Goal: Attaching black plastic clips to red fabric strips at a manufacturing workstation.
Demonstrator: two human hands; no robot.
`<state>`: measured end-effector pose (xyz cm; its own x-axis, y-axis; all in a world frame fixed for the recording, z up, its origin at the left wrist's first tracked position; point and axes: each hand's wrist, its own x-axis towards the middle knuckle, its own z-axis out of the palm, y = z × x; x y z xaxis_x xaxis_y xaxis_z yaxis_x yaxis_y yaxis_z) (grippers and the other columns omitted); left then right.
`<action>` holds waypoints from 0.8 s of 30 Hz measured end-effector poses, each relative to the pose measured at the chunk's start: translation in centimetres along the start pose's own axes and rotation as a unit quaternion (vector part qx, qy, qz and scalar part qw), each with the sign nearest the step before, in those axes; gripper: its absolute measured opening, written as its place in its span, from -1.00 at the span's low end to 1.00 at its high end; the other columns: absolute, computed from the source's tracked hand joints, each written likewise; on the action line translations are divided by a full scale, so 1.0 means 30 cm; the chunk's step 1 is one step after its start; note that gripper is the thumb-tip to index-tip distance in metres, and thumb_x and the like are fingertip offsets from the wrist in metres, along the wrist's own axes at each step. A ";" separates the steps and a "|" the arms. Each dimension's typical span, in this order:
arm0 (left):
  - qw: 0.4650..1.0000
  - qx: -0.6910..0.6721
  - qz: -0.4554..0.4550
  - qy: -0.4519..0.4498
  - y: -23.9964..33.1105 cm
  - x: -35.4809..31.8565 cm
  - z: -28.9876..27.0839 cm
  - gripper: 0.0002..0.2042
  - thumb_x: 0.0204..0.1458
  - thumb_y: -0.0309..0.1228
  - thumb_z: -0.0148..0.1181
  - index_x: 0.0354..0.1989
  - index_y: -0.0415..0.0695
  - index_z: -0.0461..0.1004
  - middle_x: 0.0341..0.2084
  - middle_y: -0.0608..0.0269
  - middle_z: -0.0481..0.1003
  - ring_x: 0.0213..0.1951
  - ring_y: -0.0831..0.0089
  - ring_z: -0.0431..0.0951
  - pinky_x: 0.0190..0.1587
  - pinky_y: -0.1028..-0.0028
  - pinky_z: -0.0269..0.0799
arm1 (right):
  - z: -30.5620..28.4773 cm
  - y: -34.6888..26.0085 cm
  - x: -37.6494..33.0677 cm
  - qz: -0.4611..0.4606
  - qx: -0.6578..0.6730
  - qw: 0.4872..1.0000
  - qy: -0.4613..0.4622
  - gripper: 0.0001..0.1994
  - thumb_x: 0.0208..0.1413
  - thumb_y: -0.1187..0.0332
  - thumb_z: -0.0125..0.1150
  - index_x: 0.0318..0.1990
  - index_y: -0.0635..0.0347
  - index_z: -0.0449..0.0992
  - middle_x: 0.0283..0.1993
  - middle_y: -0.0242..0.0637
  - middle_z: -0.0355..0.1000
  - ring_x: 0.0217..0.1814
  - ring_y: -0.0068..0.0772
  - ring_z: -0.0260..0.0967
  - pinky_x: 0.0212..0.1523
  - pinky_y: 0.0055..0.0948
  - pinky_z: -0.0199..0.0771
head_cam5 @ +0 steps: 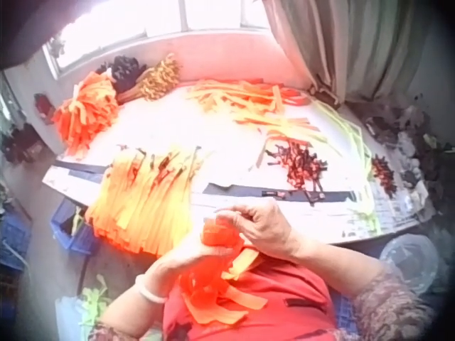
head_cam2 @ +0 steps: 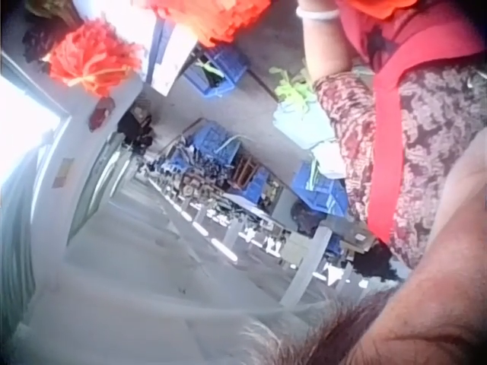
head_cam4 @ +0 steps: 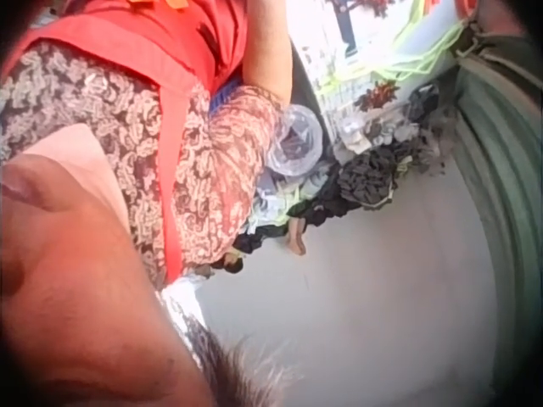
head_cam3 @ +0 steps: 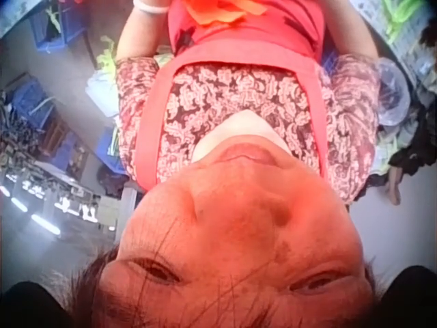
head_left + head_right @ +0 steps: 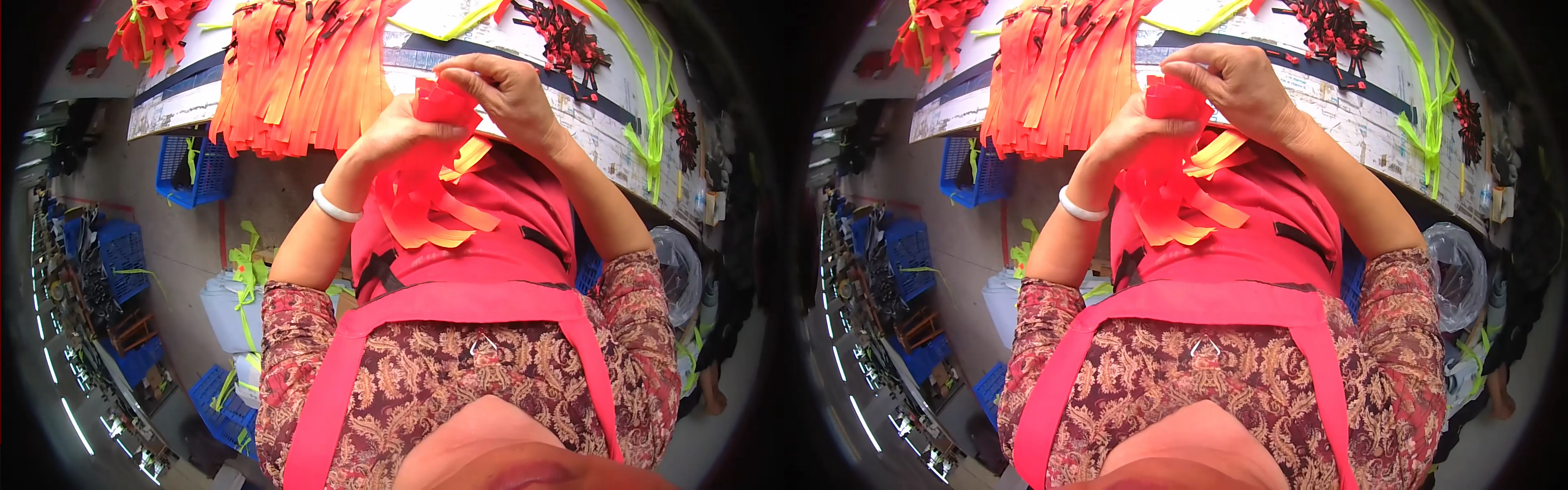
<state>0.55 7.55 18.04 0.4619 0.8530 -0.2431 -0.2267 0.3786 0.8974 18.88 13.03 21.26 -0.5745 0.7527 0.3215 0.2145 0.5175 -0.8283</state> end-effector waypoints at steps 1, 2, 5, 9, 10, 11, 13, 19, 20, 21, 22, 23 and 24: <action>1.000 -0.026 -0.005 0.004 -0.011 -0.006 0.000 -0.79 -0.06 -0.49 0.33 -0.23 -0.20 0.53 -0.38 0.31 0.54 -0.35 0.55 0.54 -0.28 0.52 0.45 | 0.007 0.014 -0.009 -0.001 -0.022 0.999 0.025 -0.77 0.22 0.30 0.13 -0.11 0.24 0.57 -0.24 -0.15 0.56 -0.27 -0.40 0.53 -0.22 -0.51 0.49; 1.000 -0.028 -0.008 0.003 -0.030 -0.003 -0.008 -0.79 -0.06 -0.49 0.33 -0.23 -0.20 0.53 -0.38 0.31 0.54 -0.35 0.55 0.54 -0.28 0.52 0.45 | 0.026 0.020 -0.027 0.002 -0.022 0.999 0.024 -0.77 0.22 0.30 0.13 -0.11 0.24 0.57 -0.24 -0.15 0.56 -0.27 -0.40 0.53 -0.22 -0.51 0.49; 1.000 -0.005 0.007 0.027 -0.055 0.020 -0.023 -0.76 -0.05 -0.48 0.34 -0.19 -0.20 0.50 -0.44 0.38 0.50 -0.44 0.59 0.49 -0.38 0.55 0.39 | 0.052 0.030 -0.049 -0.021 -0.008 1.000 -0.001 -0.68 0.26 0.20 0.06 -0.02 0.25 0.52 -0.17 -0.10 0.55 -0.17 -0.36 0.53 -0.15 -0.48 0.49; 0.995 0.009 0.088 0.048 -0.012 0.038 -0.019 -0.68 -0.06 -0.47 0.36 -0.13 -0.19 0.42 -0.57 0.44 0.37 -0.52 0.70 0.35 -0.44 0.64 0.27 | -0.039 0.125 -0.043 0.114 0.155 0.981 0.004 -0.55 0.16 0.04 0.19 0.03 0.20 0.50 -0.24 -0.30 0.52 -0.15 -0.59 0.45 -0.12 -0.56 0.42; 0.991 -0.047 0.118 0.046 0.009 0.048 -0.016 -0.71 -0.08 -0.47 0.37 -0.19 -0.20 0.44 -0.57 0.45 0.36 -0.54 0.72 0.31 -0.47 0.66 0.23 | -0.059 0.116 -0.040 0.071 0.024 0.996 -0.048 -0.51 0.08 0.01 0.28 0.00 0.22 0.50 -0.24 -0.32 0.50 -0.15 -0.65 0.41 -0.13 -0.59 0.38; 0.988 -0.042 0.134 0.064 0.013 0.073 -0.024 -0.72 -0.05 -0.45 0.35 -0.18 -0.22 0.44 -0.54 0.41 0.38 -0.50 0.66 0.37 -0.41 0.61 0.30 | -0.030 0.118 -0.054 0.097 0.051 0.990 -0.090 -0.51 0.04 0.02 0.31 -0.01 0.21 0.50 -0.22 -0.32 0.49 -0.14 -0.63 0.39 -0.13 -0.58 0.37; 0.985 -0.035 0.150 0.072 0.054 0.122 0.027 -0.73 -0.02 -0.43 0.32 -0.18 -0.24 0.44 -0.51 0.36 0.41 -0.45 0.60 0.43 -0.36 0.57 0.36 | 0.040 0.106 -0.069 0.043 0.078 0.987 -0.137 -0.52 -0.05 0.09 0.39 -0.06 0.20 0.48 -0.20 -0.29 0.49 -0.10 -0.52 0.40 -0.10 -0.50 0.39; 0.943 0.167 0.278 -0.075 0.224 0.141 0.082 -0.72 -0.03 -0.37 0.30 -0.18 -0.28 0.53 -0.27 0.17 0.58 -0.21 0.41 0.56 -0.09 0.45 0.43 | -0.051 -0.075 -0.039 0.241 0.181 0.941 -0.155 -0.62 -0.13 0.25 0.37 -0.17 0.27 0.49 -0.25 -0.20 0.49 -0.14 -0.36 0.45 -0.09 -0.38 0.44; 0.977 0.067 0.193 -0.066 0.214 0.126 0.122 -0.76 0.00 -0.38 0.27 -0.20 -0.26 0.54 -0.27 0.18 0.57 -0.14 0.42 0.54 -0.01 0.43 0.41 | -0.087 -0.131 -0.027 0.212 0.118 0.955 -0.169 -0.66 -0.13 0.30 0.32 -0.19 0.25 0.49 -0.28 -0.21 0.47 -0.19 -0.39 0.43 -0.13 -0.41 0.44; 0.982 0.066 0.167 -0.052 0.198 0.119 0.145 -0.76 0.01 -0.39 0.26 -0.18 -0.25 0.54 -0.27 0.18 0.58 -0.14 0.41 0.54 -0.01 0.41 0.41 | -0.093 -0.110 -0.032 0.211 0.143 0.954 -0.158 -0.67 -0.12 0.30 0.32 -0.18 0.24 0.48 -0.28 -0.22 0.46 -0.20 -0.42 0.42 -0.14 -0.43 0.43; 0.987 0.067 0.143 -0.036 0.187 0.111 0.155 -0.76 0.03 -0.39 0.25 -0.17 -0.25 0.54 -0.27 0.19 0.58 -0.14 0.40 0.55 0.00 0.40 0.42 | -0.072 -0.075 -0.049 0.206 0.167 0.953 -0.147 -0.67 -0.11 0.31 0.31 -0.17 0.24 0.47 -0.28 -0.23 0.45 -0.20 -0.45 0.41 -0.15 -0.44 0.43; 0.987 0.095 0.120 -0.052 0.181 0.127 0.167 -0.77 0.06 -0.40 0.22 -0.15 -0.24 0.52 -0.26 0.18 0.58 -0.14 0.39 0.55 0.00 0.39 0.42 | -0.035 0.015 -0.079 0.179 0.169 0.954 -0.169 -0.67 -0.08 0.38 0.35 -0.14 0.24 0.46 -0.24 -0.32 0.46 -0.10 -0.53 0.42 -0.16 -0.48 0.46; 0.981 0.093 0.160 -0.055 0.173 0.128 0.177 -0.84 0.10 -0.43 0.18 -0.21 -0.24 0.50 -0.35 0.22 0.56 -0.23 0.40 0.56 -0.08 0.41 0.45 | 0.012 0.077 -0.108 0.110 0.216 0.965 -0.103 -0.68 -0.07 0.37 0.34 -0.13 0.24 0.46 -0.29 -0.34 0.45 -0.16 -0.55 0.41 -0.19 -0.49 0.44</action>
<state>5.69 10.87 23.71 0.4844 0.8698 0.0937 -0.2194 0.0171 0.9755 20.96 11.65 18.15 -0.7073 0.7048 0.0544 0.0256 0.1025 -0.9944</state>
